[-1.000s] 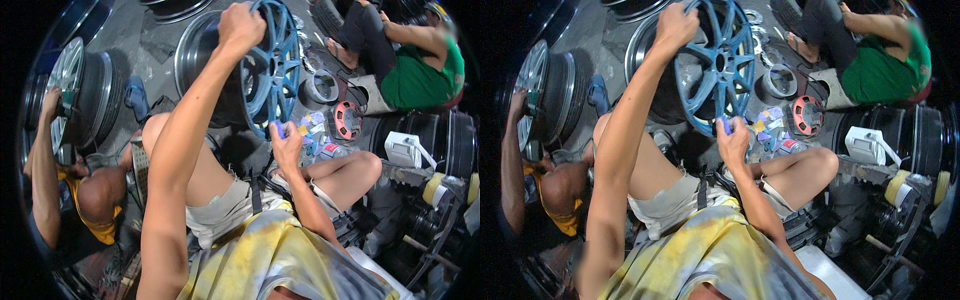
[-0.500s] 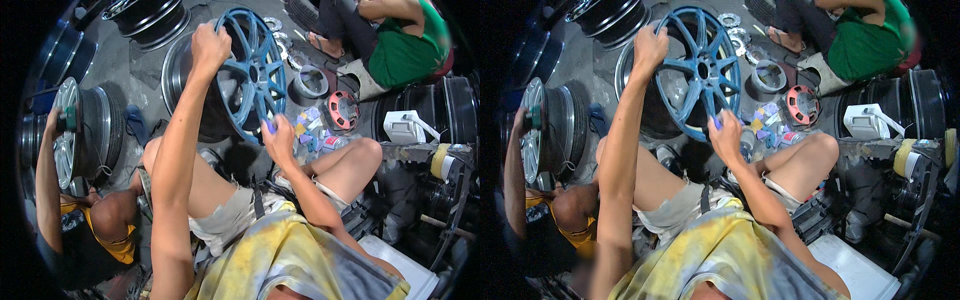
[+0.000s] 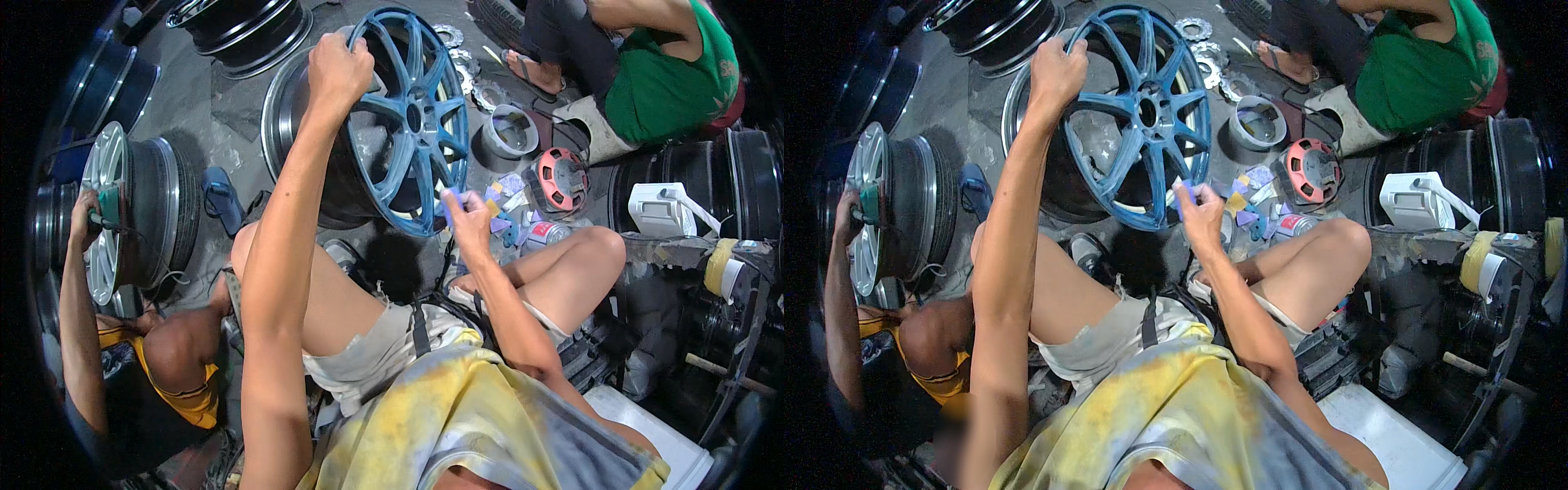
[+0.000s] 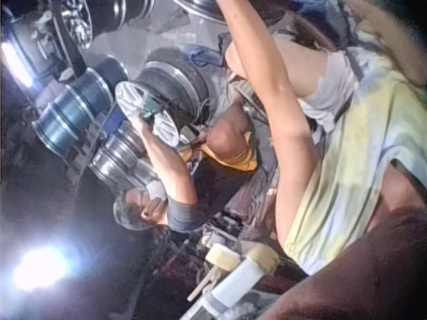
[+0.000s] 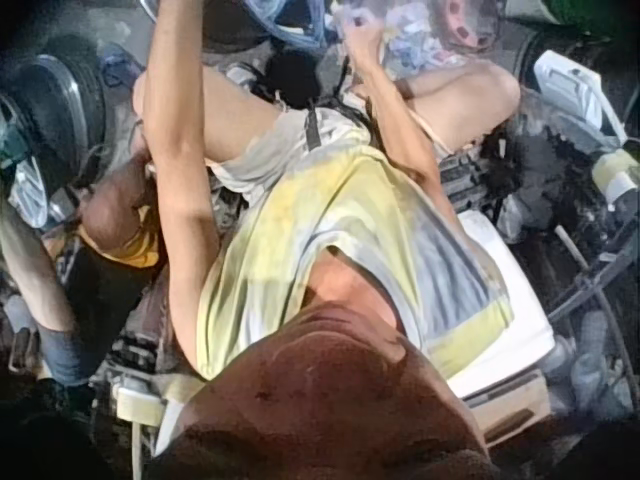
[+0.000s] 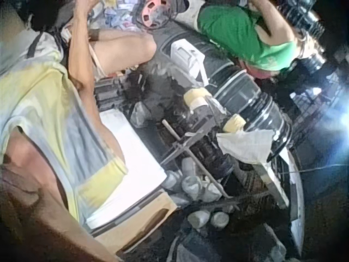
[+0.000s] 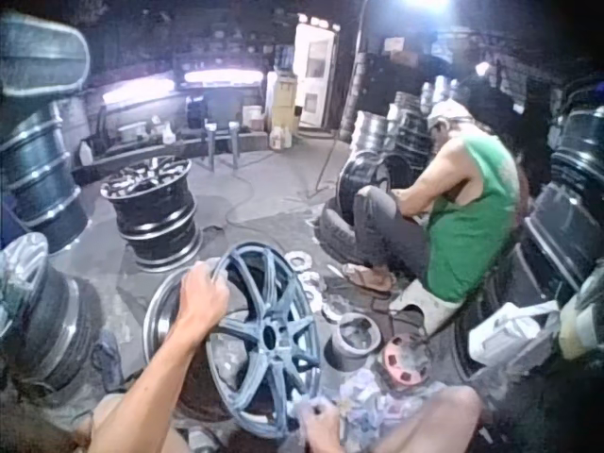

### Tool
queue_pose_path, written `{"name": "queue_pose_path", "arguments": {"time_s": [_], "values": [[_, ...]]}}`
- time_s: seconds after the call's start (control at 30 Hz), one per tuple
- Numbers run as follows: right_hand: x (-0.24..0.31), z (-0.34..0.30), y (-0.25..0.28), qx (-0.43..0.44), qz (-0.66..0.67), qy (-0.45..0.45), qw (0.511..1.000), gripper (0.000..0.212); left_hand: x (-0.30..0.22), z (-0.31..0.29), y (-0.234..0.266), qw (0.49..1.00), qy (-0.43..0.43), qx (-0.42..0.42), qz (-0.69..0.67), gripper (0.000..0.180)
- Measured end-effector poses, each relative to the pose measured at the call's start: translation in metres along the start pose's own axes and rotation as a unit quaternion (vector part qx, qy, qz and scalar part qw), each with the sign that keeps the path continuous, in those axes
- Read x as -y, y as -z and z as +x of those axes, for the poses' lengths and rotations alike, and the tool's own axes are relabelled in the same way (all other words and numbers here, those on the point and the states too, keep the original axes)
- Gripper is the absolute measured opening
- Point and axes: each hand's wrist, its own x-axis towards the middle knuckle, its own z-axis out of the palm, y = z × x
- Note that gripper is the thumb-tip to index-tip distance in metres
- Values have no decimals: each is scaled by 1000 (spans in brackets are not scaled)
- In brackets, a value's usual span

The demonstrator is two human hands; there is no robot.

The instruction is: The person sits on the floor and sands a blue car wheel rim using a sanding block. They rotate the rim to access different areas and continue sanding the spokes and edges.

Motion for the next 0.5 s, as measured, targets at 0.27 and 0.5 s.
{"name": "queue_pose_path", "arguments": {"time_s": [0.27,0.5], "values": [[8,-18,2,72,-15,28,997,35,1,5,-5,999,-29,-20,-28,37],[34,11,-26,-13,-117,119,986,40,-10,-3,0,1000,0,2,-10,39]]}}
